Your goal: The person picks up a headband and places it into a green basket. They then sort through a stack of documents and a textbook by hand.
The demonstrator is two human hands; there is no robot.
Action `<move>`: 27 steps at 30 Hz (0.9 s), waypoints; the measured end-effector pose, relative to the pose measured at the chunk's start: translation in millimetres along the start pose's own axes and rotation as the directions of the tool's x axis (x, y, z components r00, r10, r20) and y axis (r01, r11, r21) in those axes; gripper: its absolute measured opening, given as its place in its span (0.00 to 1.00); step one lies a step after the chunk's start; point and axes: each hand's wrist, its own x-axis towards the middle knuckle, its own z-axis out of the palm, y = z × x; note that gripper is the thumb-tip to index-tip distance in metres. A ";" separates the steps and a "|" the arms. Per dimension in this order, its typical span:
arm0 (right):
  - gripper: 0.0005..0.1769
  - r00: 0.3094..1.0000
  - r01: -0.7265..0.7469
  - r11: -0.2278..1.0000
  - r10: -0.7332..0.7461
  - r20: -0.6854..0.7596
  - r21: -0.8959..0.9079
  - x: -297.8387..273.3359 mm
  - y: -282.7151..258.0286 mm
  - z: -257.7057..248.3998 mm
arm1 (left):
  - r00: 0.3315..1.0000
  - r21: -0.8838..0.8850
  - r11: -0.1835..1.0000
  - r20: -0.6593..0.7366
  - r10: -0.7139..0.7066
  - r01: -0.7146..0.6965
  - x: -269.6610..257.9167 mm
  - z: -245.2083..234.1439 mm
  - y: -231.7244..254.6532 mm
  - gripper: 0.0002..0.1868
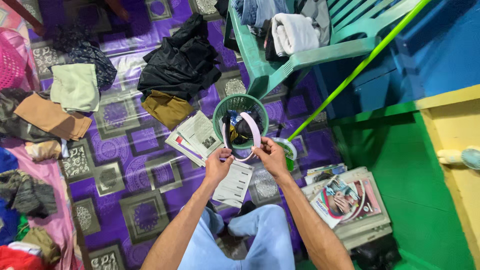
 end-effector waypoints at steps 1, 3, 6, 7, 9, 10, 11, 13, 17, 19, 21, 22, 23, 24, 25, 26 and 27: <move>0.21 1.000 0.006 1.000 -0.006 -0.001 0.001 9.0 8.4 1.1 | 1.000 0.000 1.000 0.000 0.006 -0.006 9.4 3.0 -9.1 0.16; 0.22 0.999 0.024 0.994 -0.028 -0.038 -0.107 27.8 25.6 3.4 | 0.998 0.055 0.996 0.014 0.063 -0.064 30.0 10.1 -28.8 0.18; 0.20 0.998 0.054 0.996 -0.056 -0.023 -0.074 58.6 53.2 6.2 | 0.998 -0.026 0.998 0.034 0.058 -0.057 60.9 24.5 -59.1 0.18; 0.20 0.998 0.063 0.995 -0.064 -0.021 -0.075 69.3 63.0 6.1 | 0.997 -0.028 0.998 0.030 0.065 -0.065 72.1 29.0 -69.0 0.18; 0.20 0.992 0.112 0.978 -0.120 -0.037 -0.174 89.0 84.3 6.4 | 0.991 0.072 0.989 0.002 0.132 -0.132 93.2 36.7 -88.2 0.18; 0.20 0.991 0.118 0.978 -0.126 -0.035 -0.172 97.7 95.2 7.4 | 0.991 0.074 0.988 -0.002 0.137 -0.137 101.7 39.8 -97.7 0.18; 0.20 0.990 0.130 0.974 -0.138 -0.032 -0.183 106.0 104.7 7.3 | 0.989 0.061 0.988 0.004 0.145 -0.145 110.1 44.1 -105.8 0.17; 0.20 0.988 0.148 0.970 -0.155 -0.025 -0.192 121.6 123.3 7.5 | 0.988 0.049 0.986 0.003 0.157 -0.157 126.5 53.3 -122.4 0.17; 0.20 0.991 0.126 0.987 -0.129 -0.022 -0.101 145.1 154.5 7.2 | 0.980 0.088 0.976 0.014 0.199 -0.200 157.3 70.7 -155.2 0.17; 0.19 0.991 0.128 0.987 -0.130 -0.022 -0.102 158.6 171.9 6.6 | 0.974 0.098 0.969 0.019 0.226 -0.227 170.4 82.2 -172.0 0.16; 0.19 0.984 0.174 0.979 -0.176 -0.016 -0.106 171.7 193.4 6.3 | 0.956 0.123 0.949 0.004 0.293 -0.291 181.1 93.6 -191.2 0.16; 0.19 0.983 0.179 0.978 -0.182 -0.013 -0.106 178.3 204.3 5.2 | 0.955 0.123 0.948 0.000 0.297 -0.295 187.0 98.1 -200.9 0.16; 0.19 0.976 0.209 0.964 -0.215 -0.019 -0.163 183.6 214.9 3.8 | 0.954 0.133 0.945 0.018 0.300 -0.300 192.9 102.1 -209.9 0.16; 0.18 0.969 0.237 0.946 -0.248 -0.024 -0.220 188.8 224.9 2.6 | 0.952 0.143 0.942 0.036 0.303 -0.305 198.6 106.1 -218.5 0.16; 0.18 0.968 0.238 0.946 -0.249 -0.024 -0.220 193.6 234.5 1.7 | 0.952 0.142 0.941 0.035 0.305 -0.306 203.4 110.1 -227.3 0.16; 0.19 0.972 0.224 0.954 -0.233 -0.024 -0.201 197.1 244.2 1.8 | 0.942 0.173 0.926 0.035 0.335 -0.336 207.2 112.5 -236.2 0.16; 0.19 0.975 0.213 0.960 -0.221 -0.026 -0.181 199.1 252.7 2.2 | 0.928 0.204 0.907 0.036 0.370 -0.369 209.9 113.7 -244.1 0.16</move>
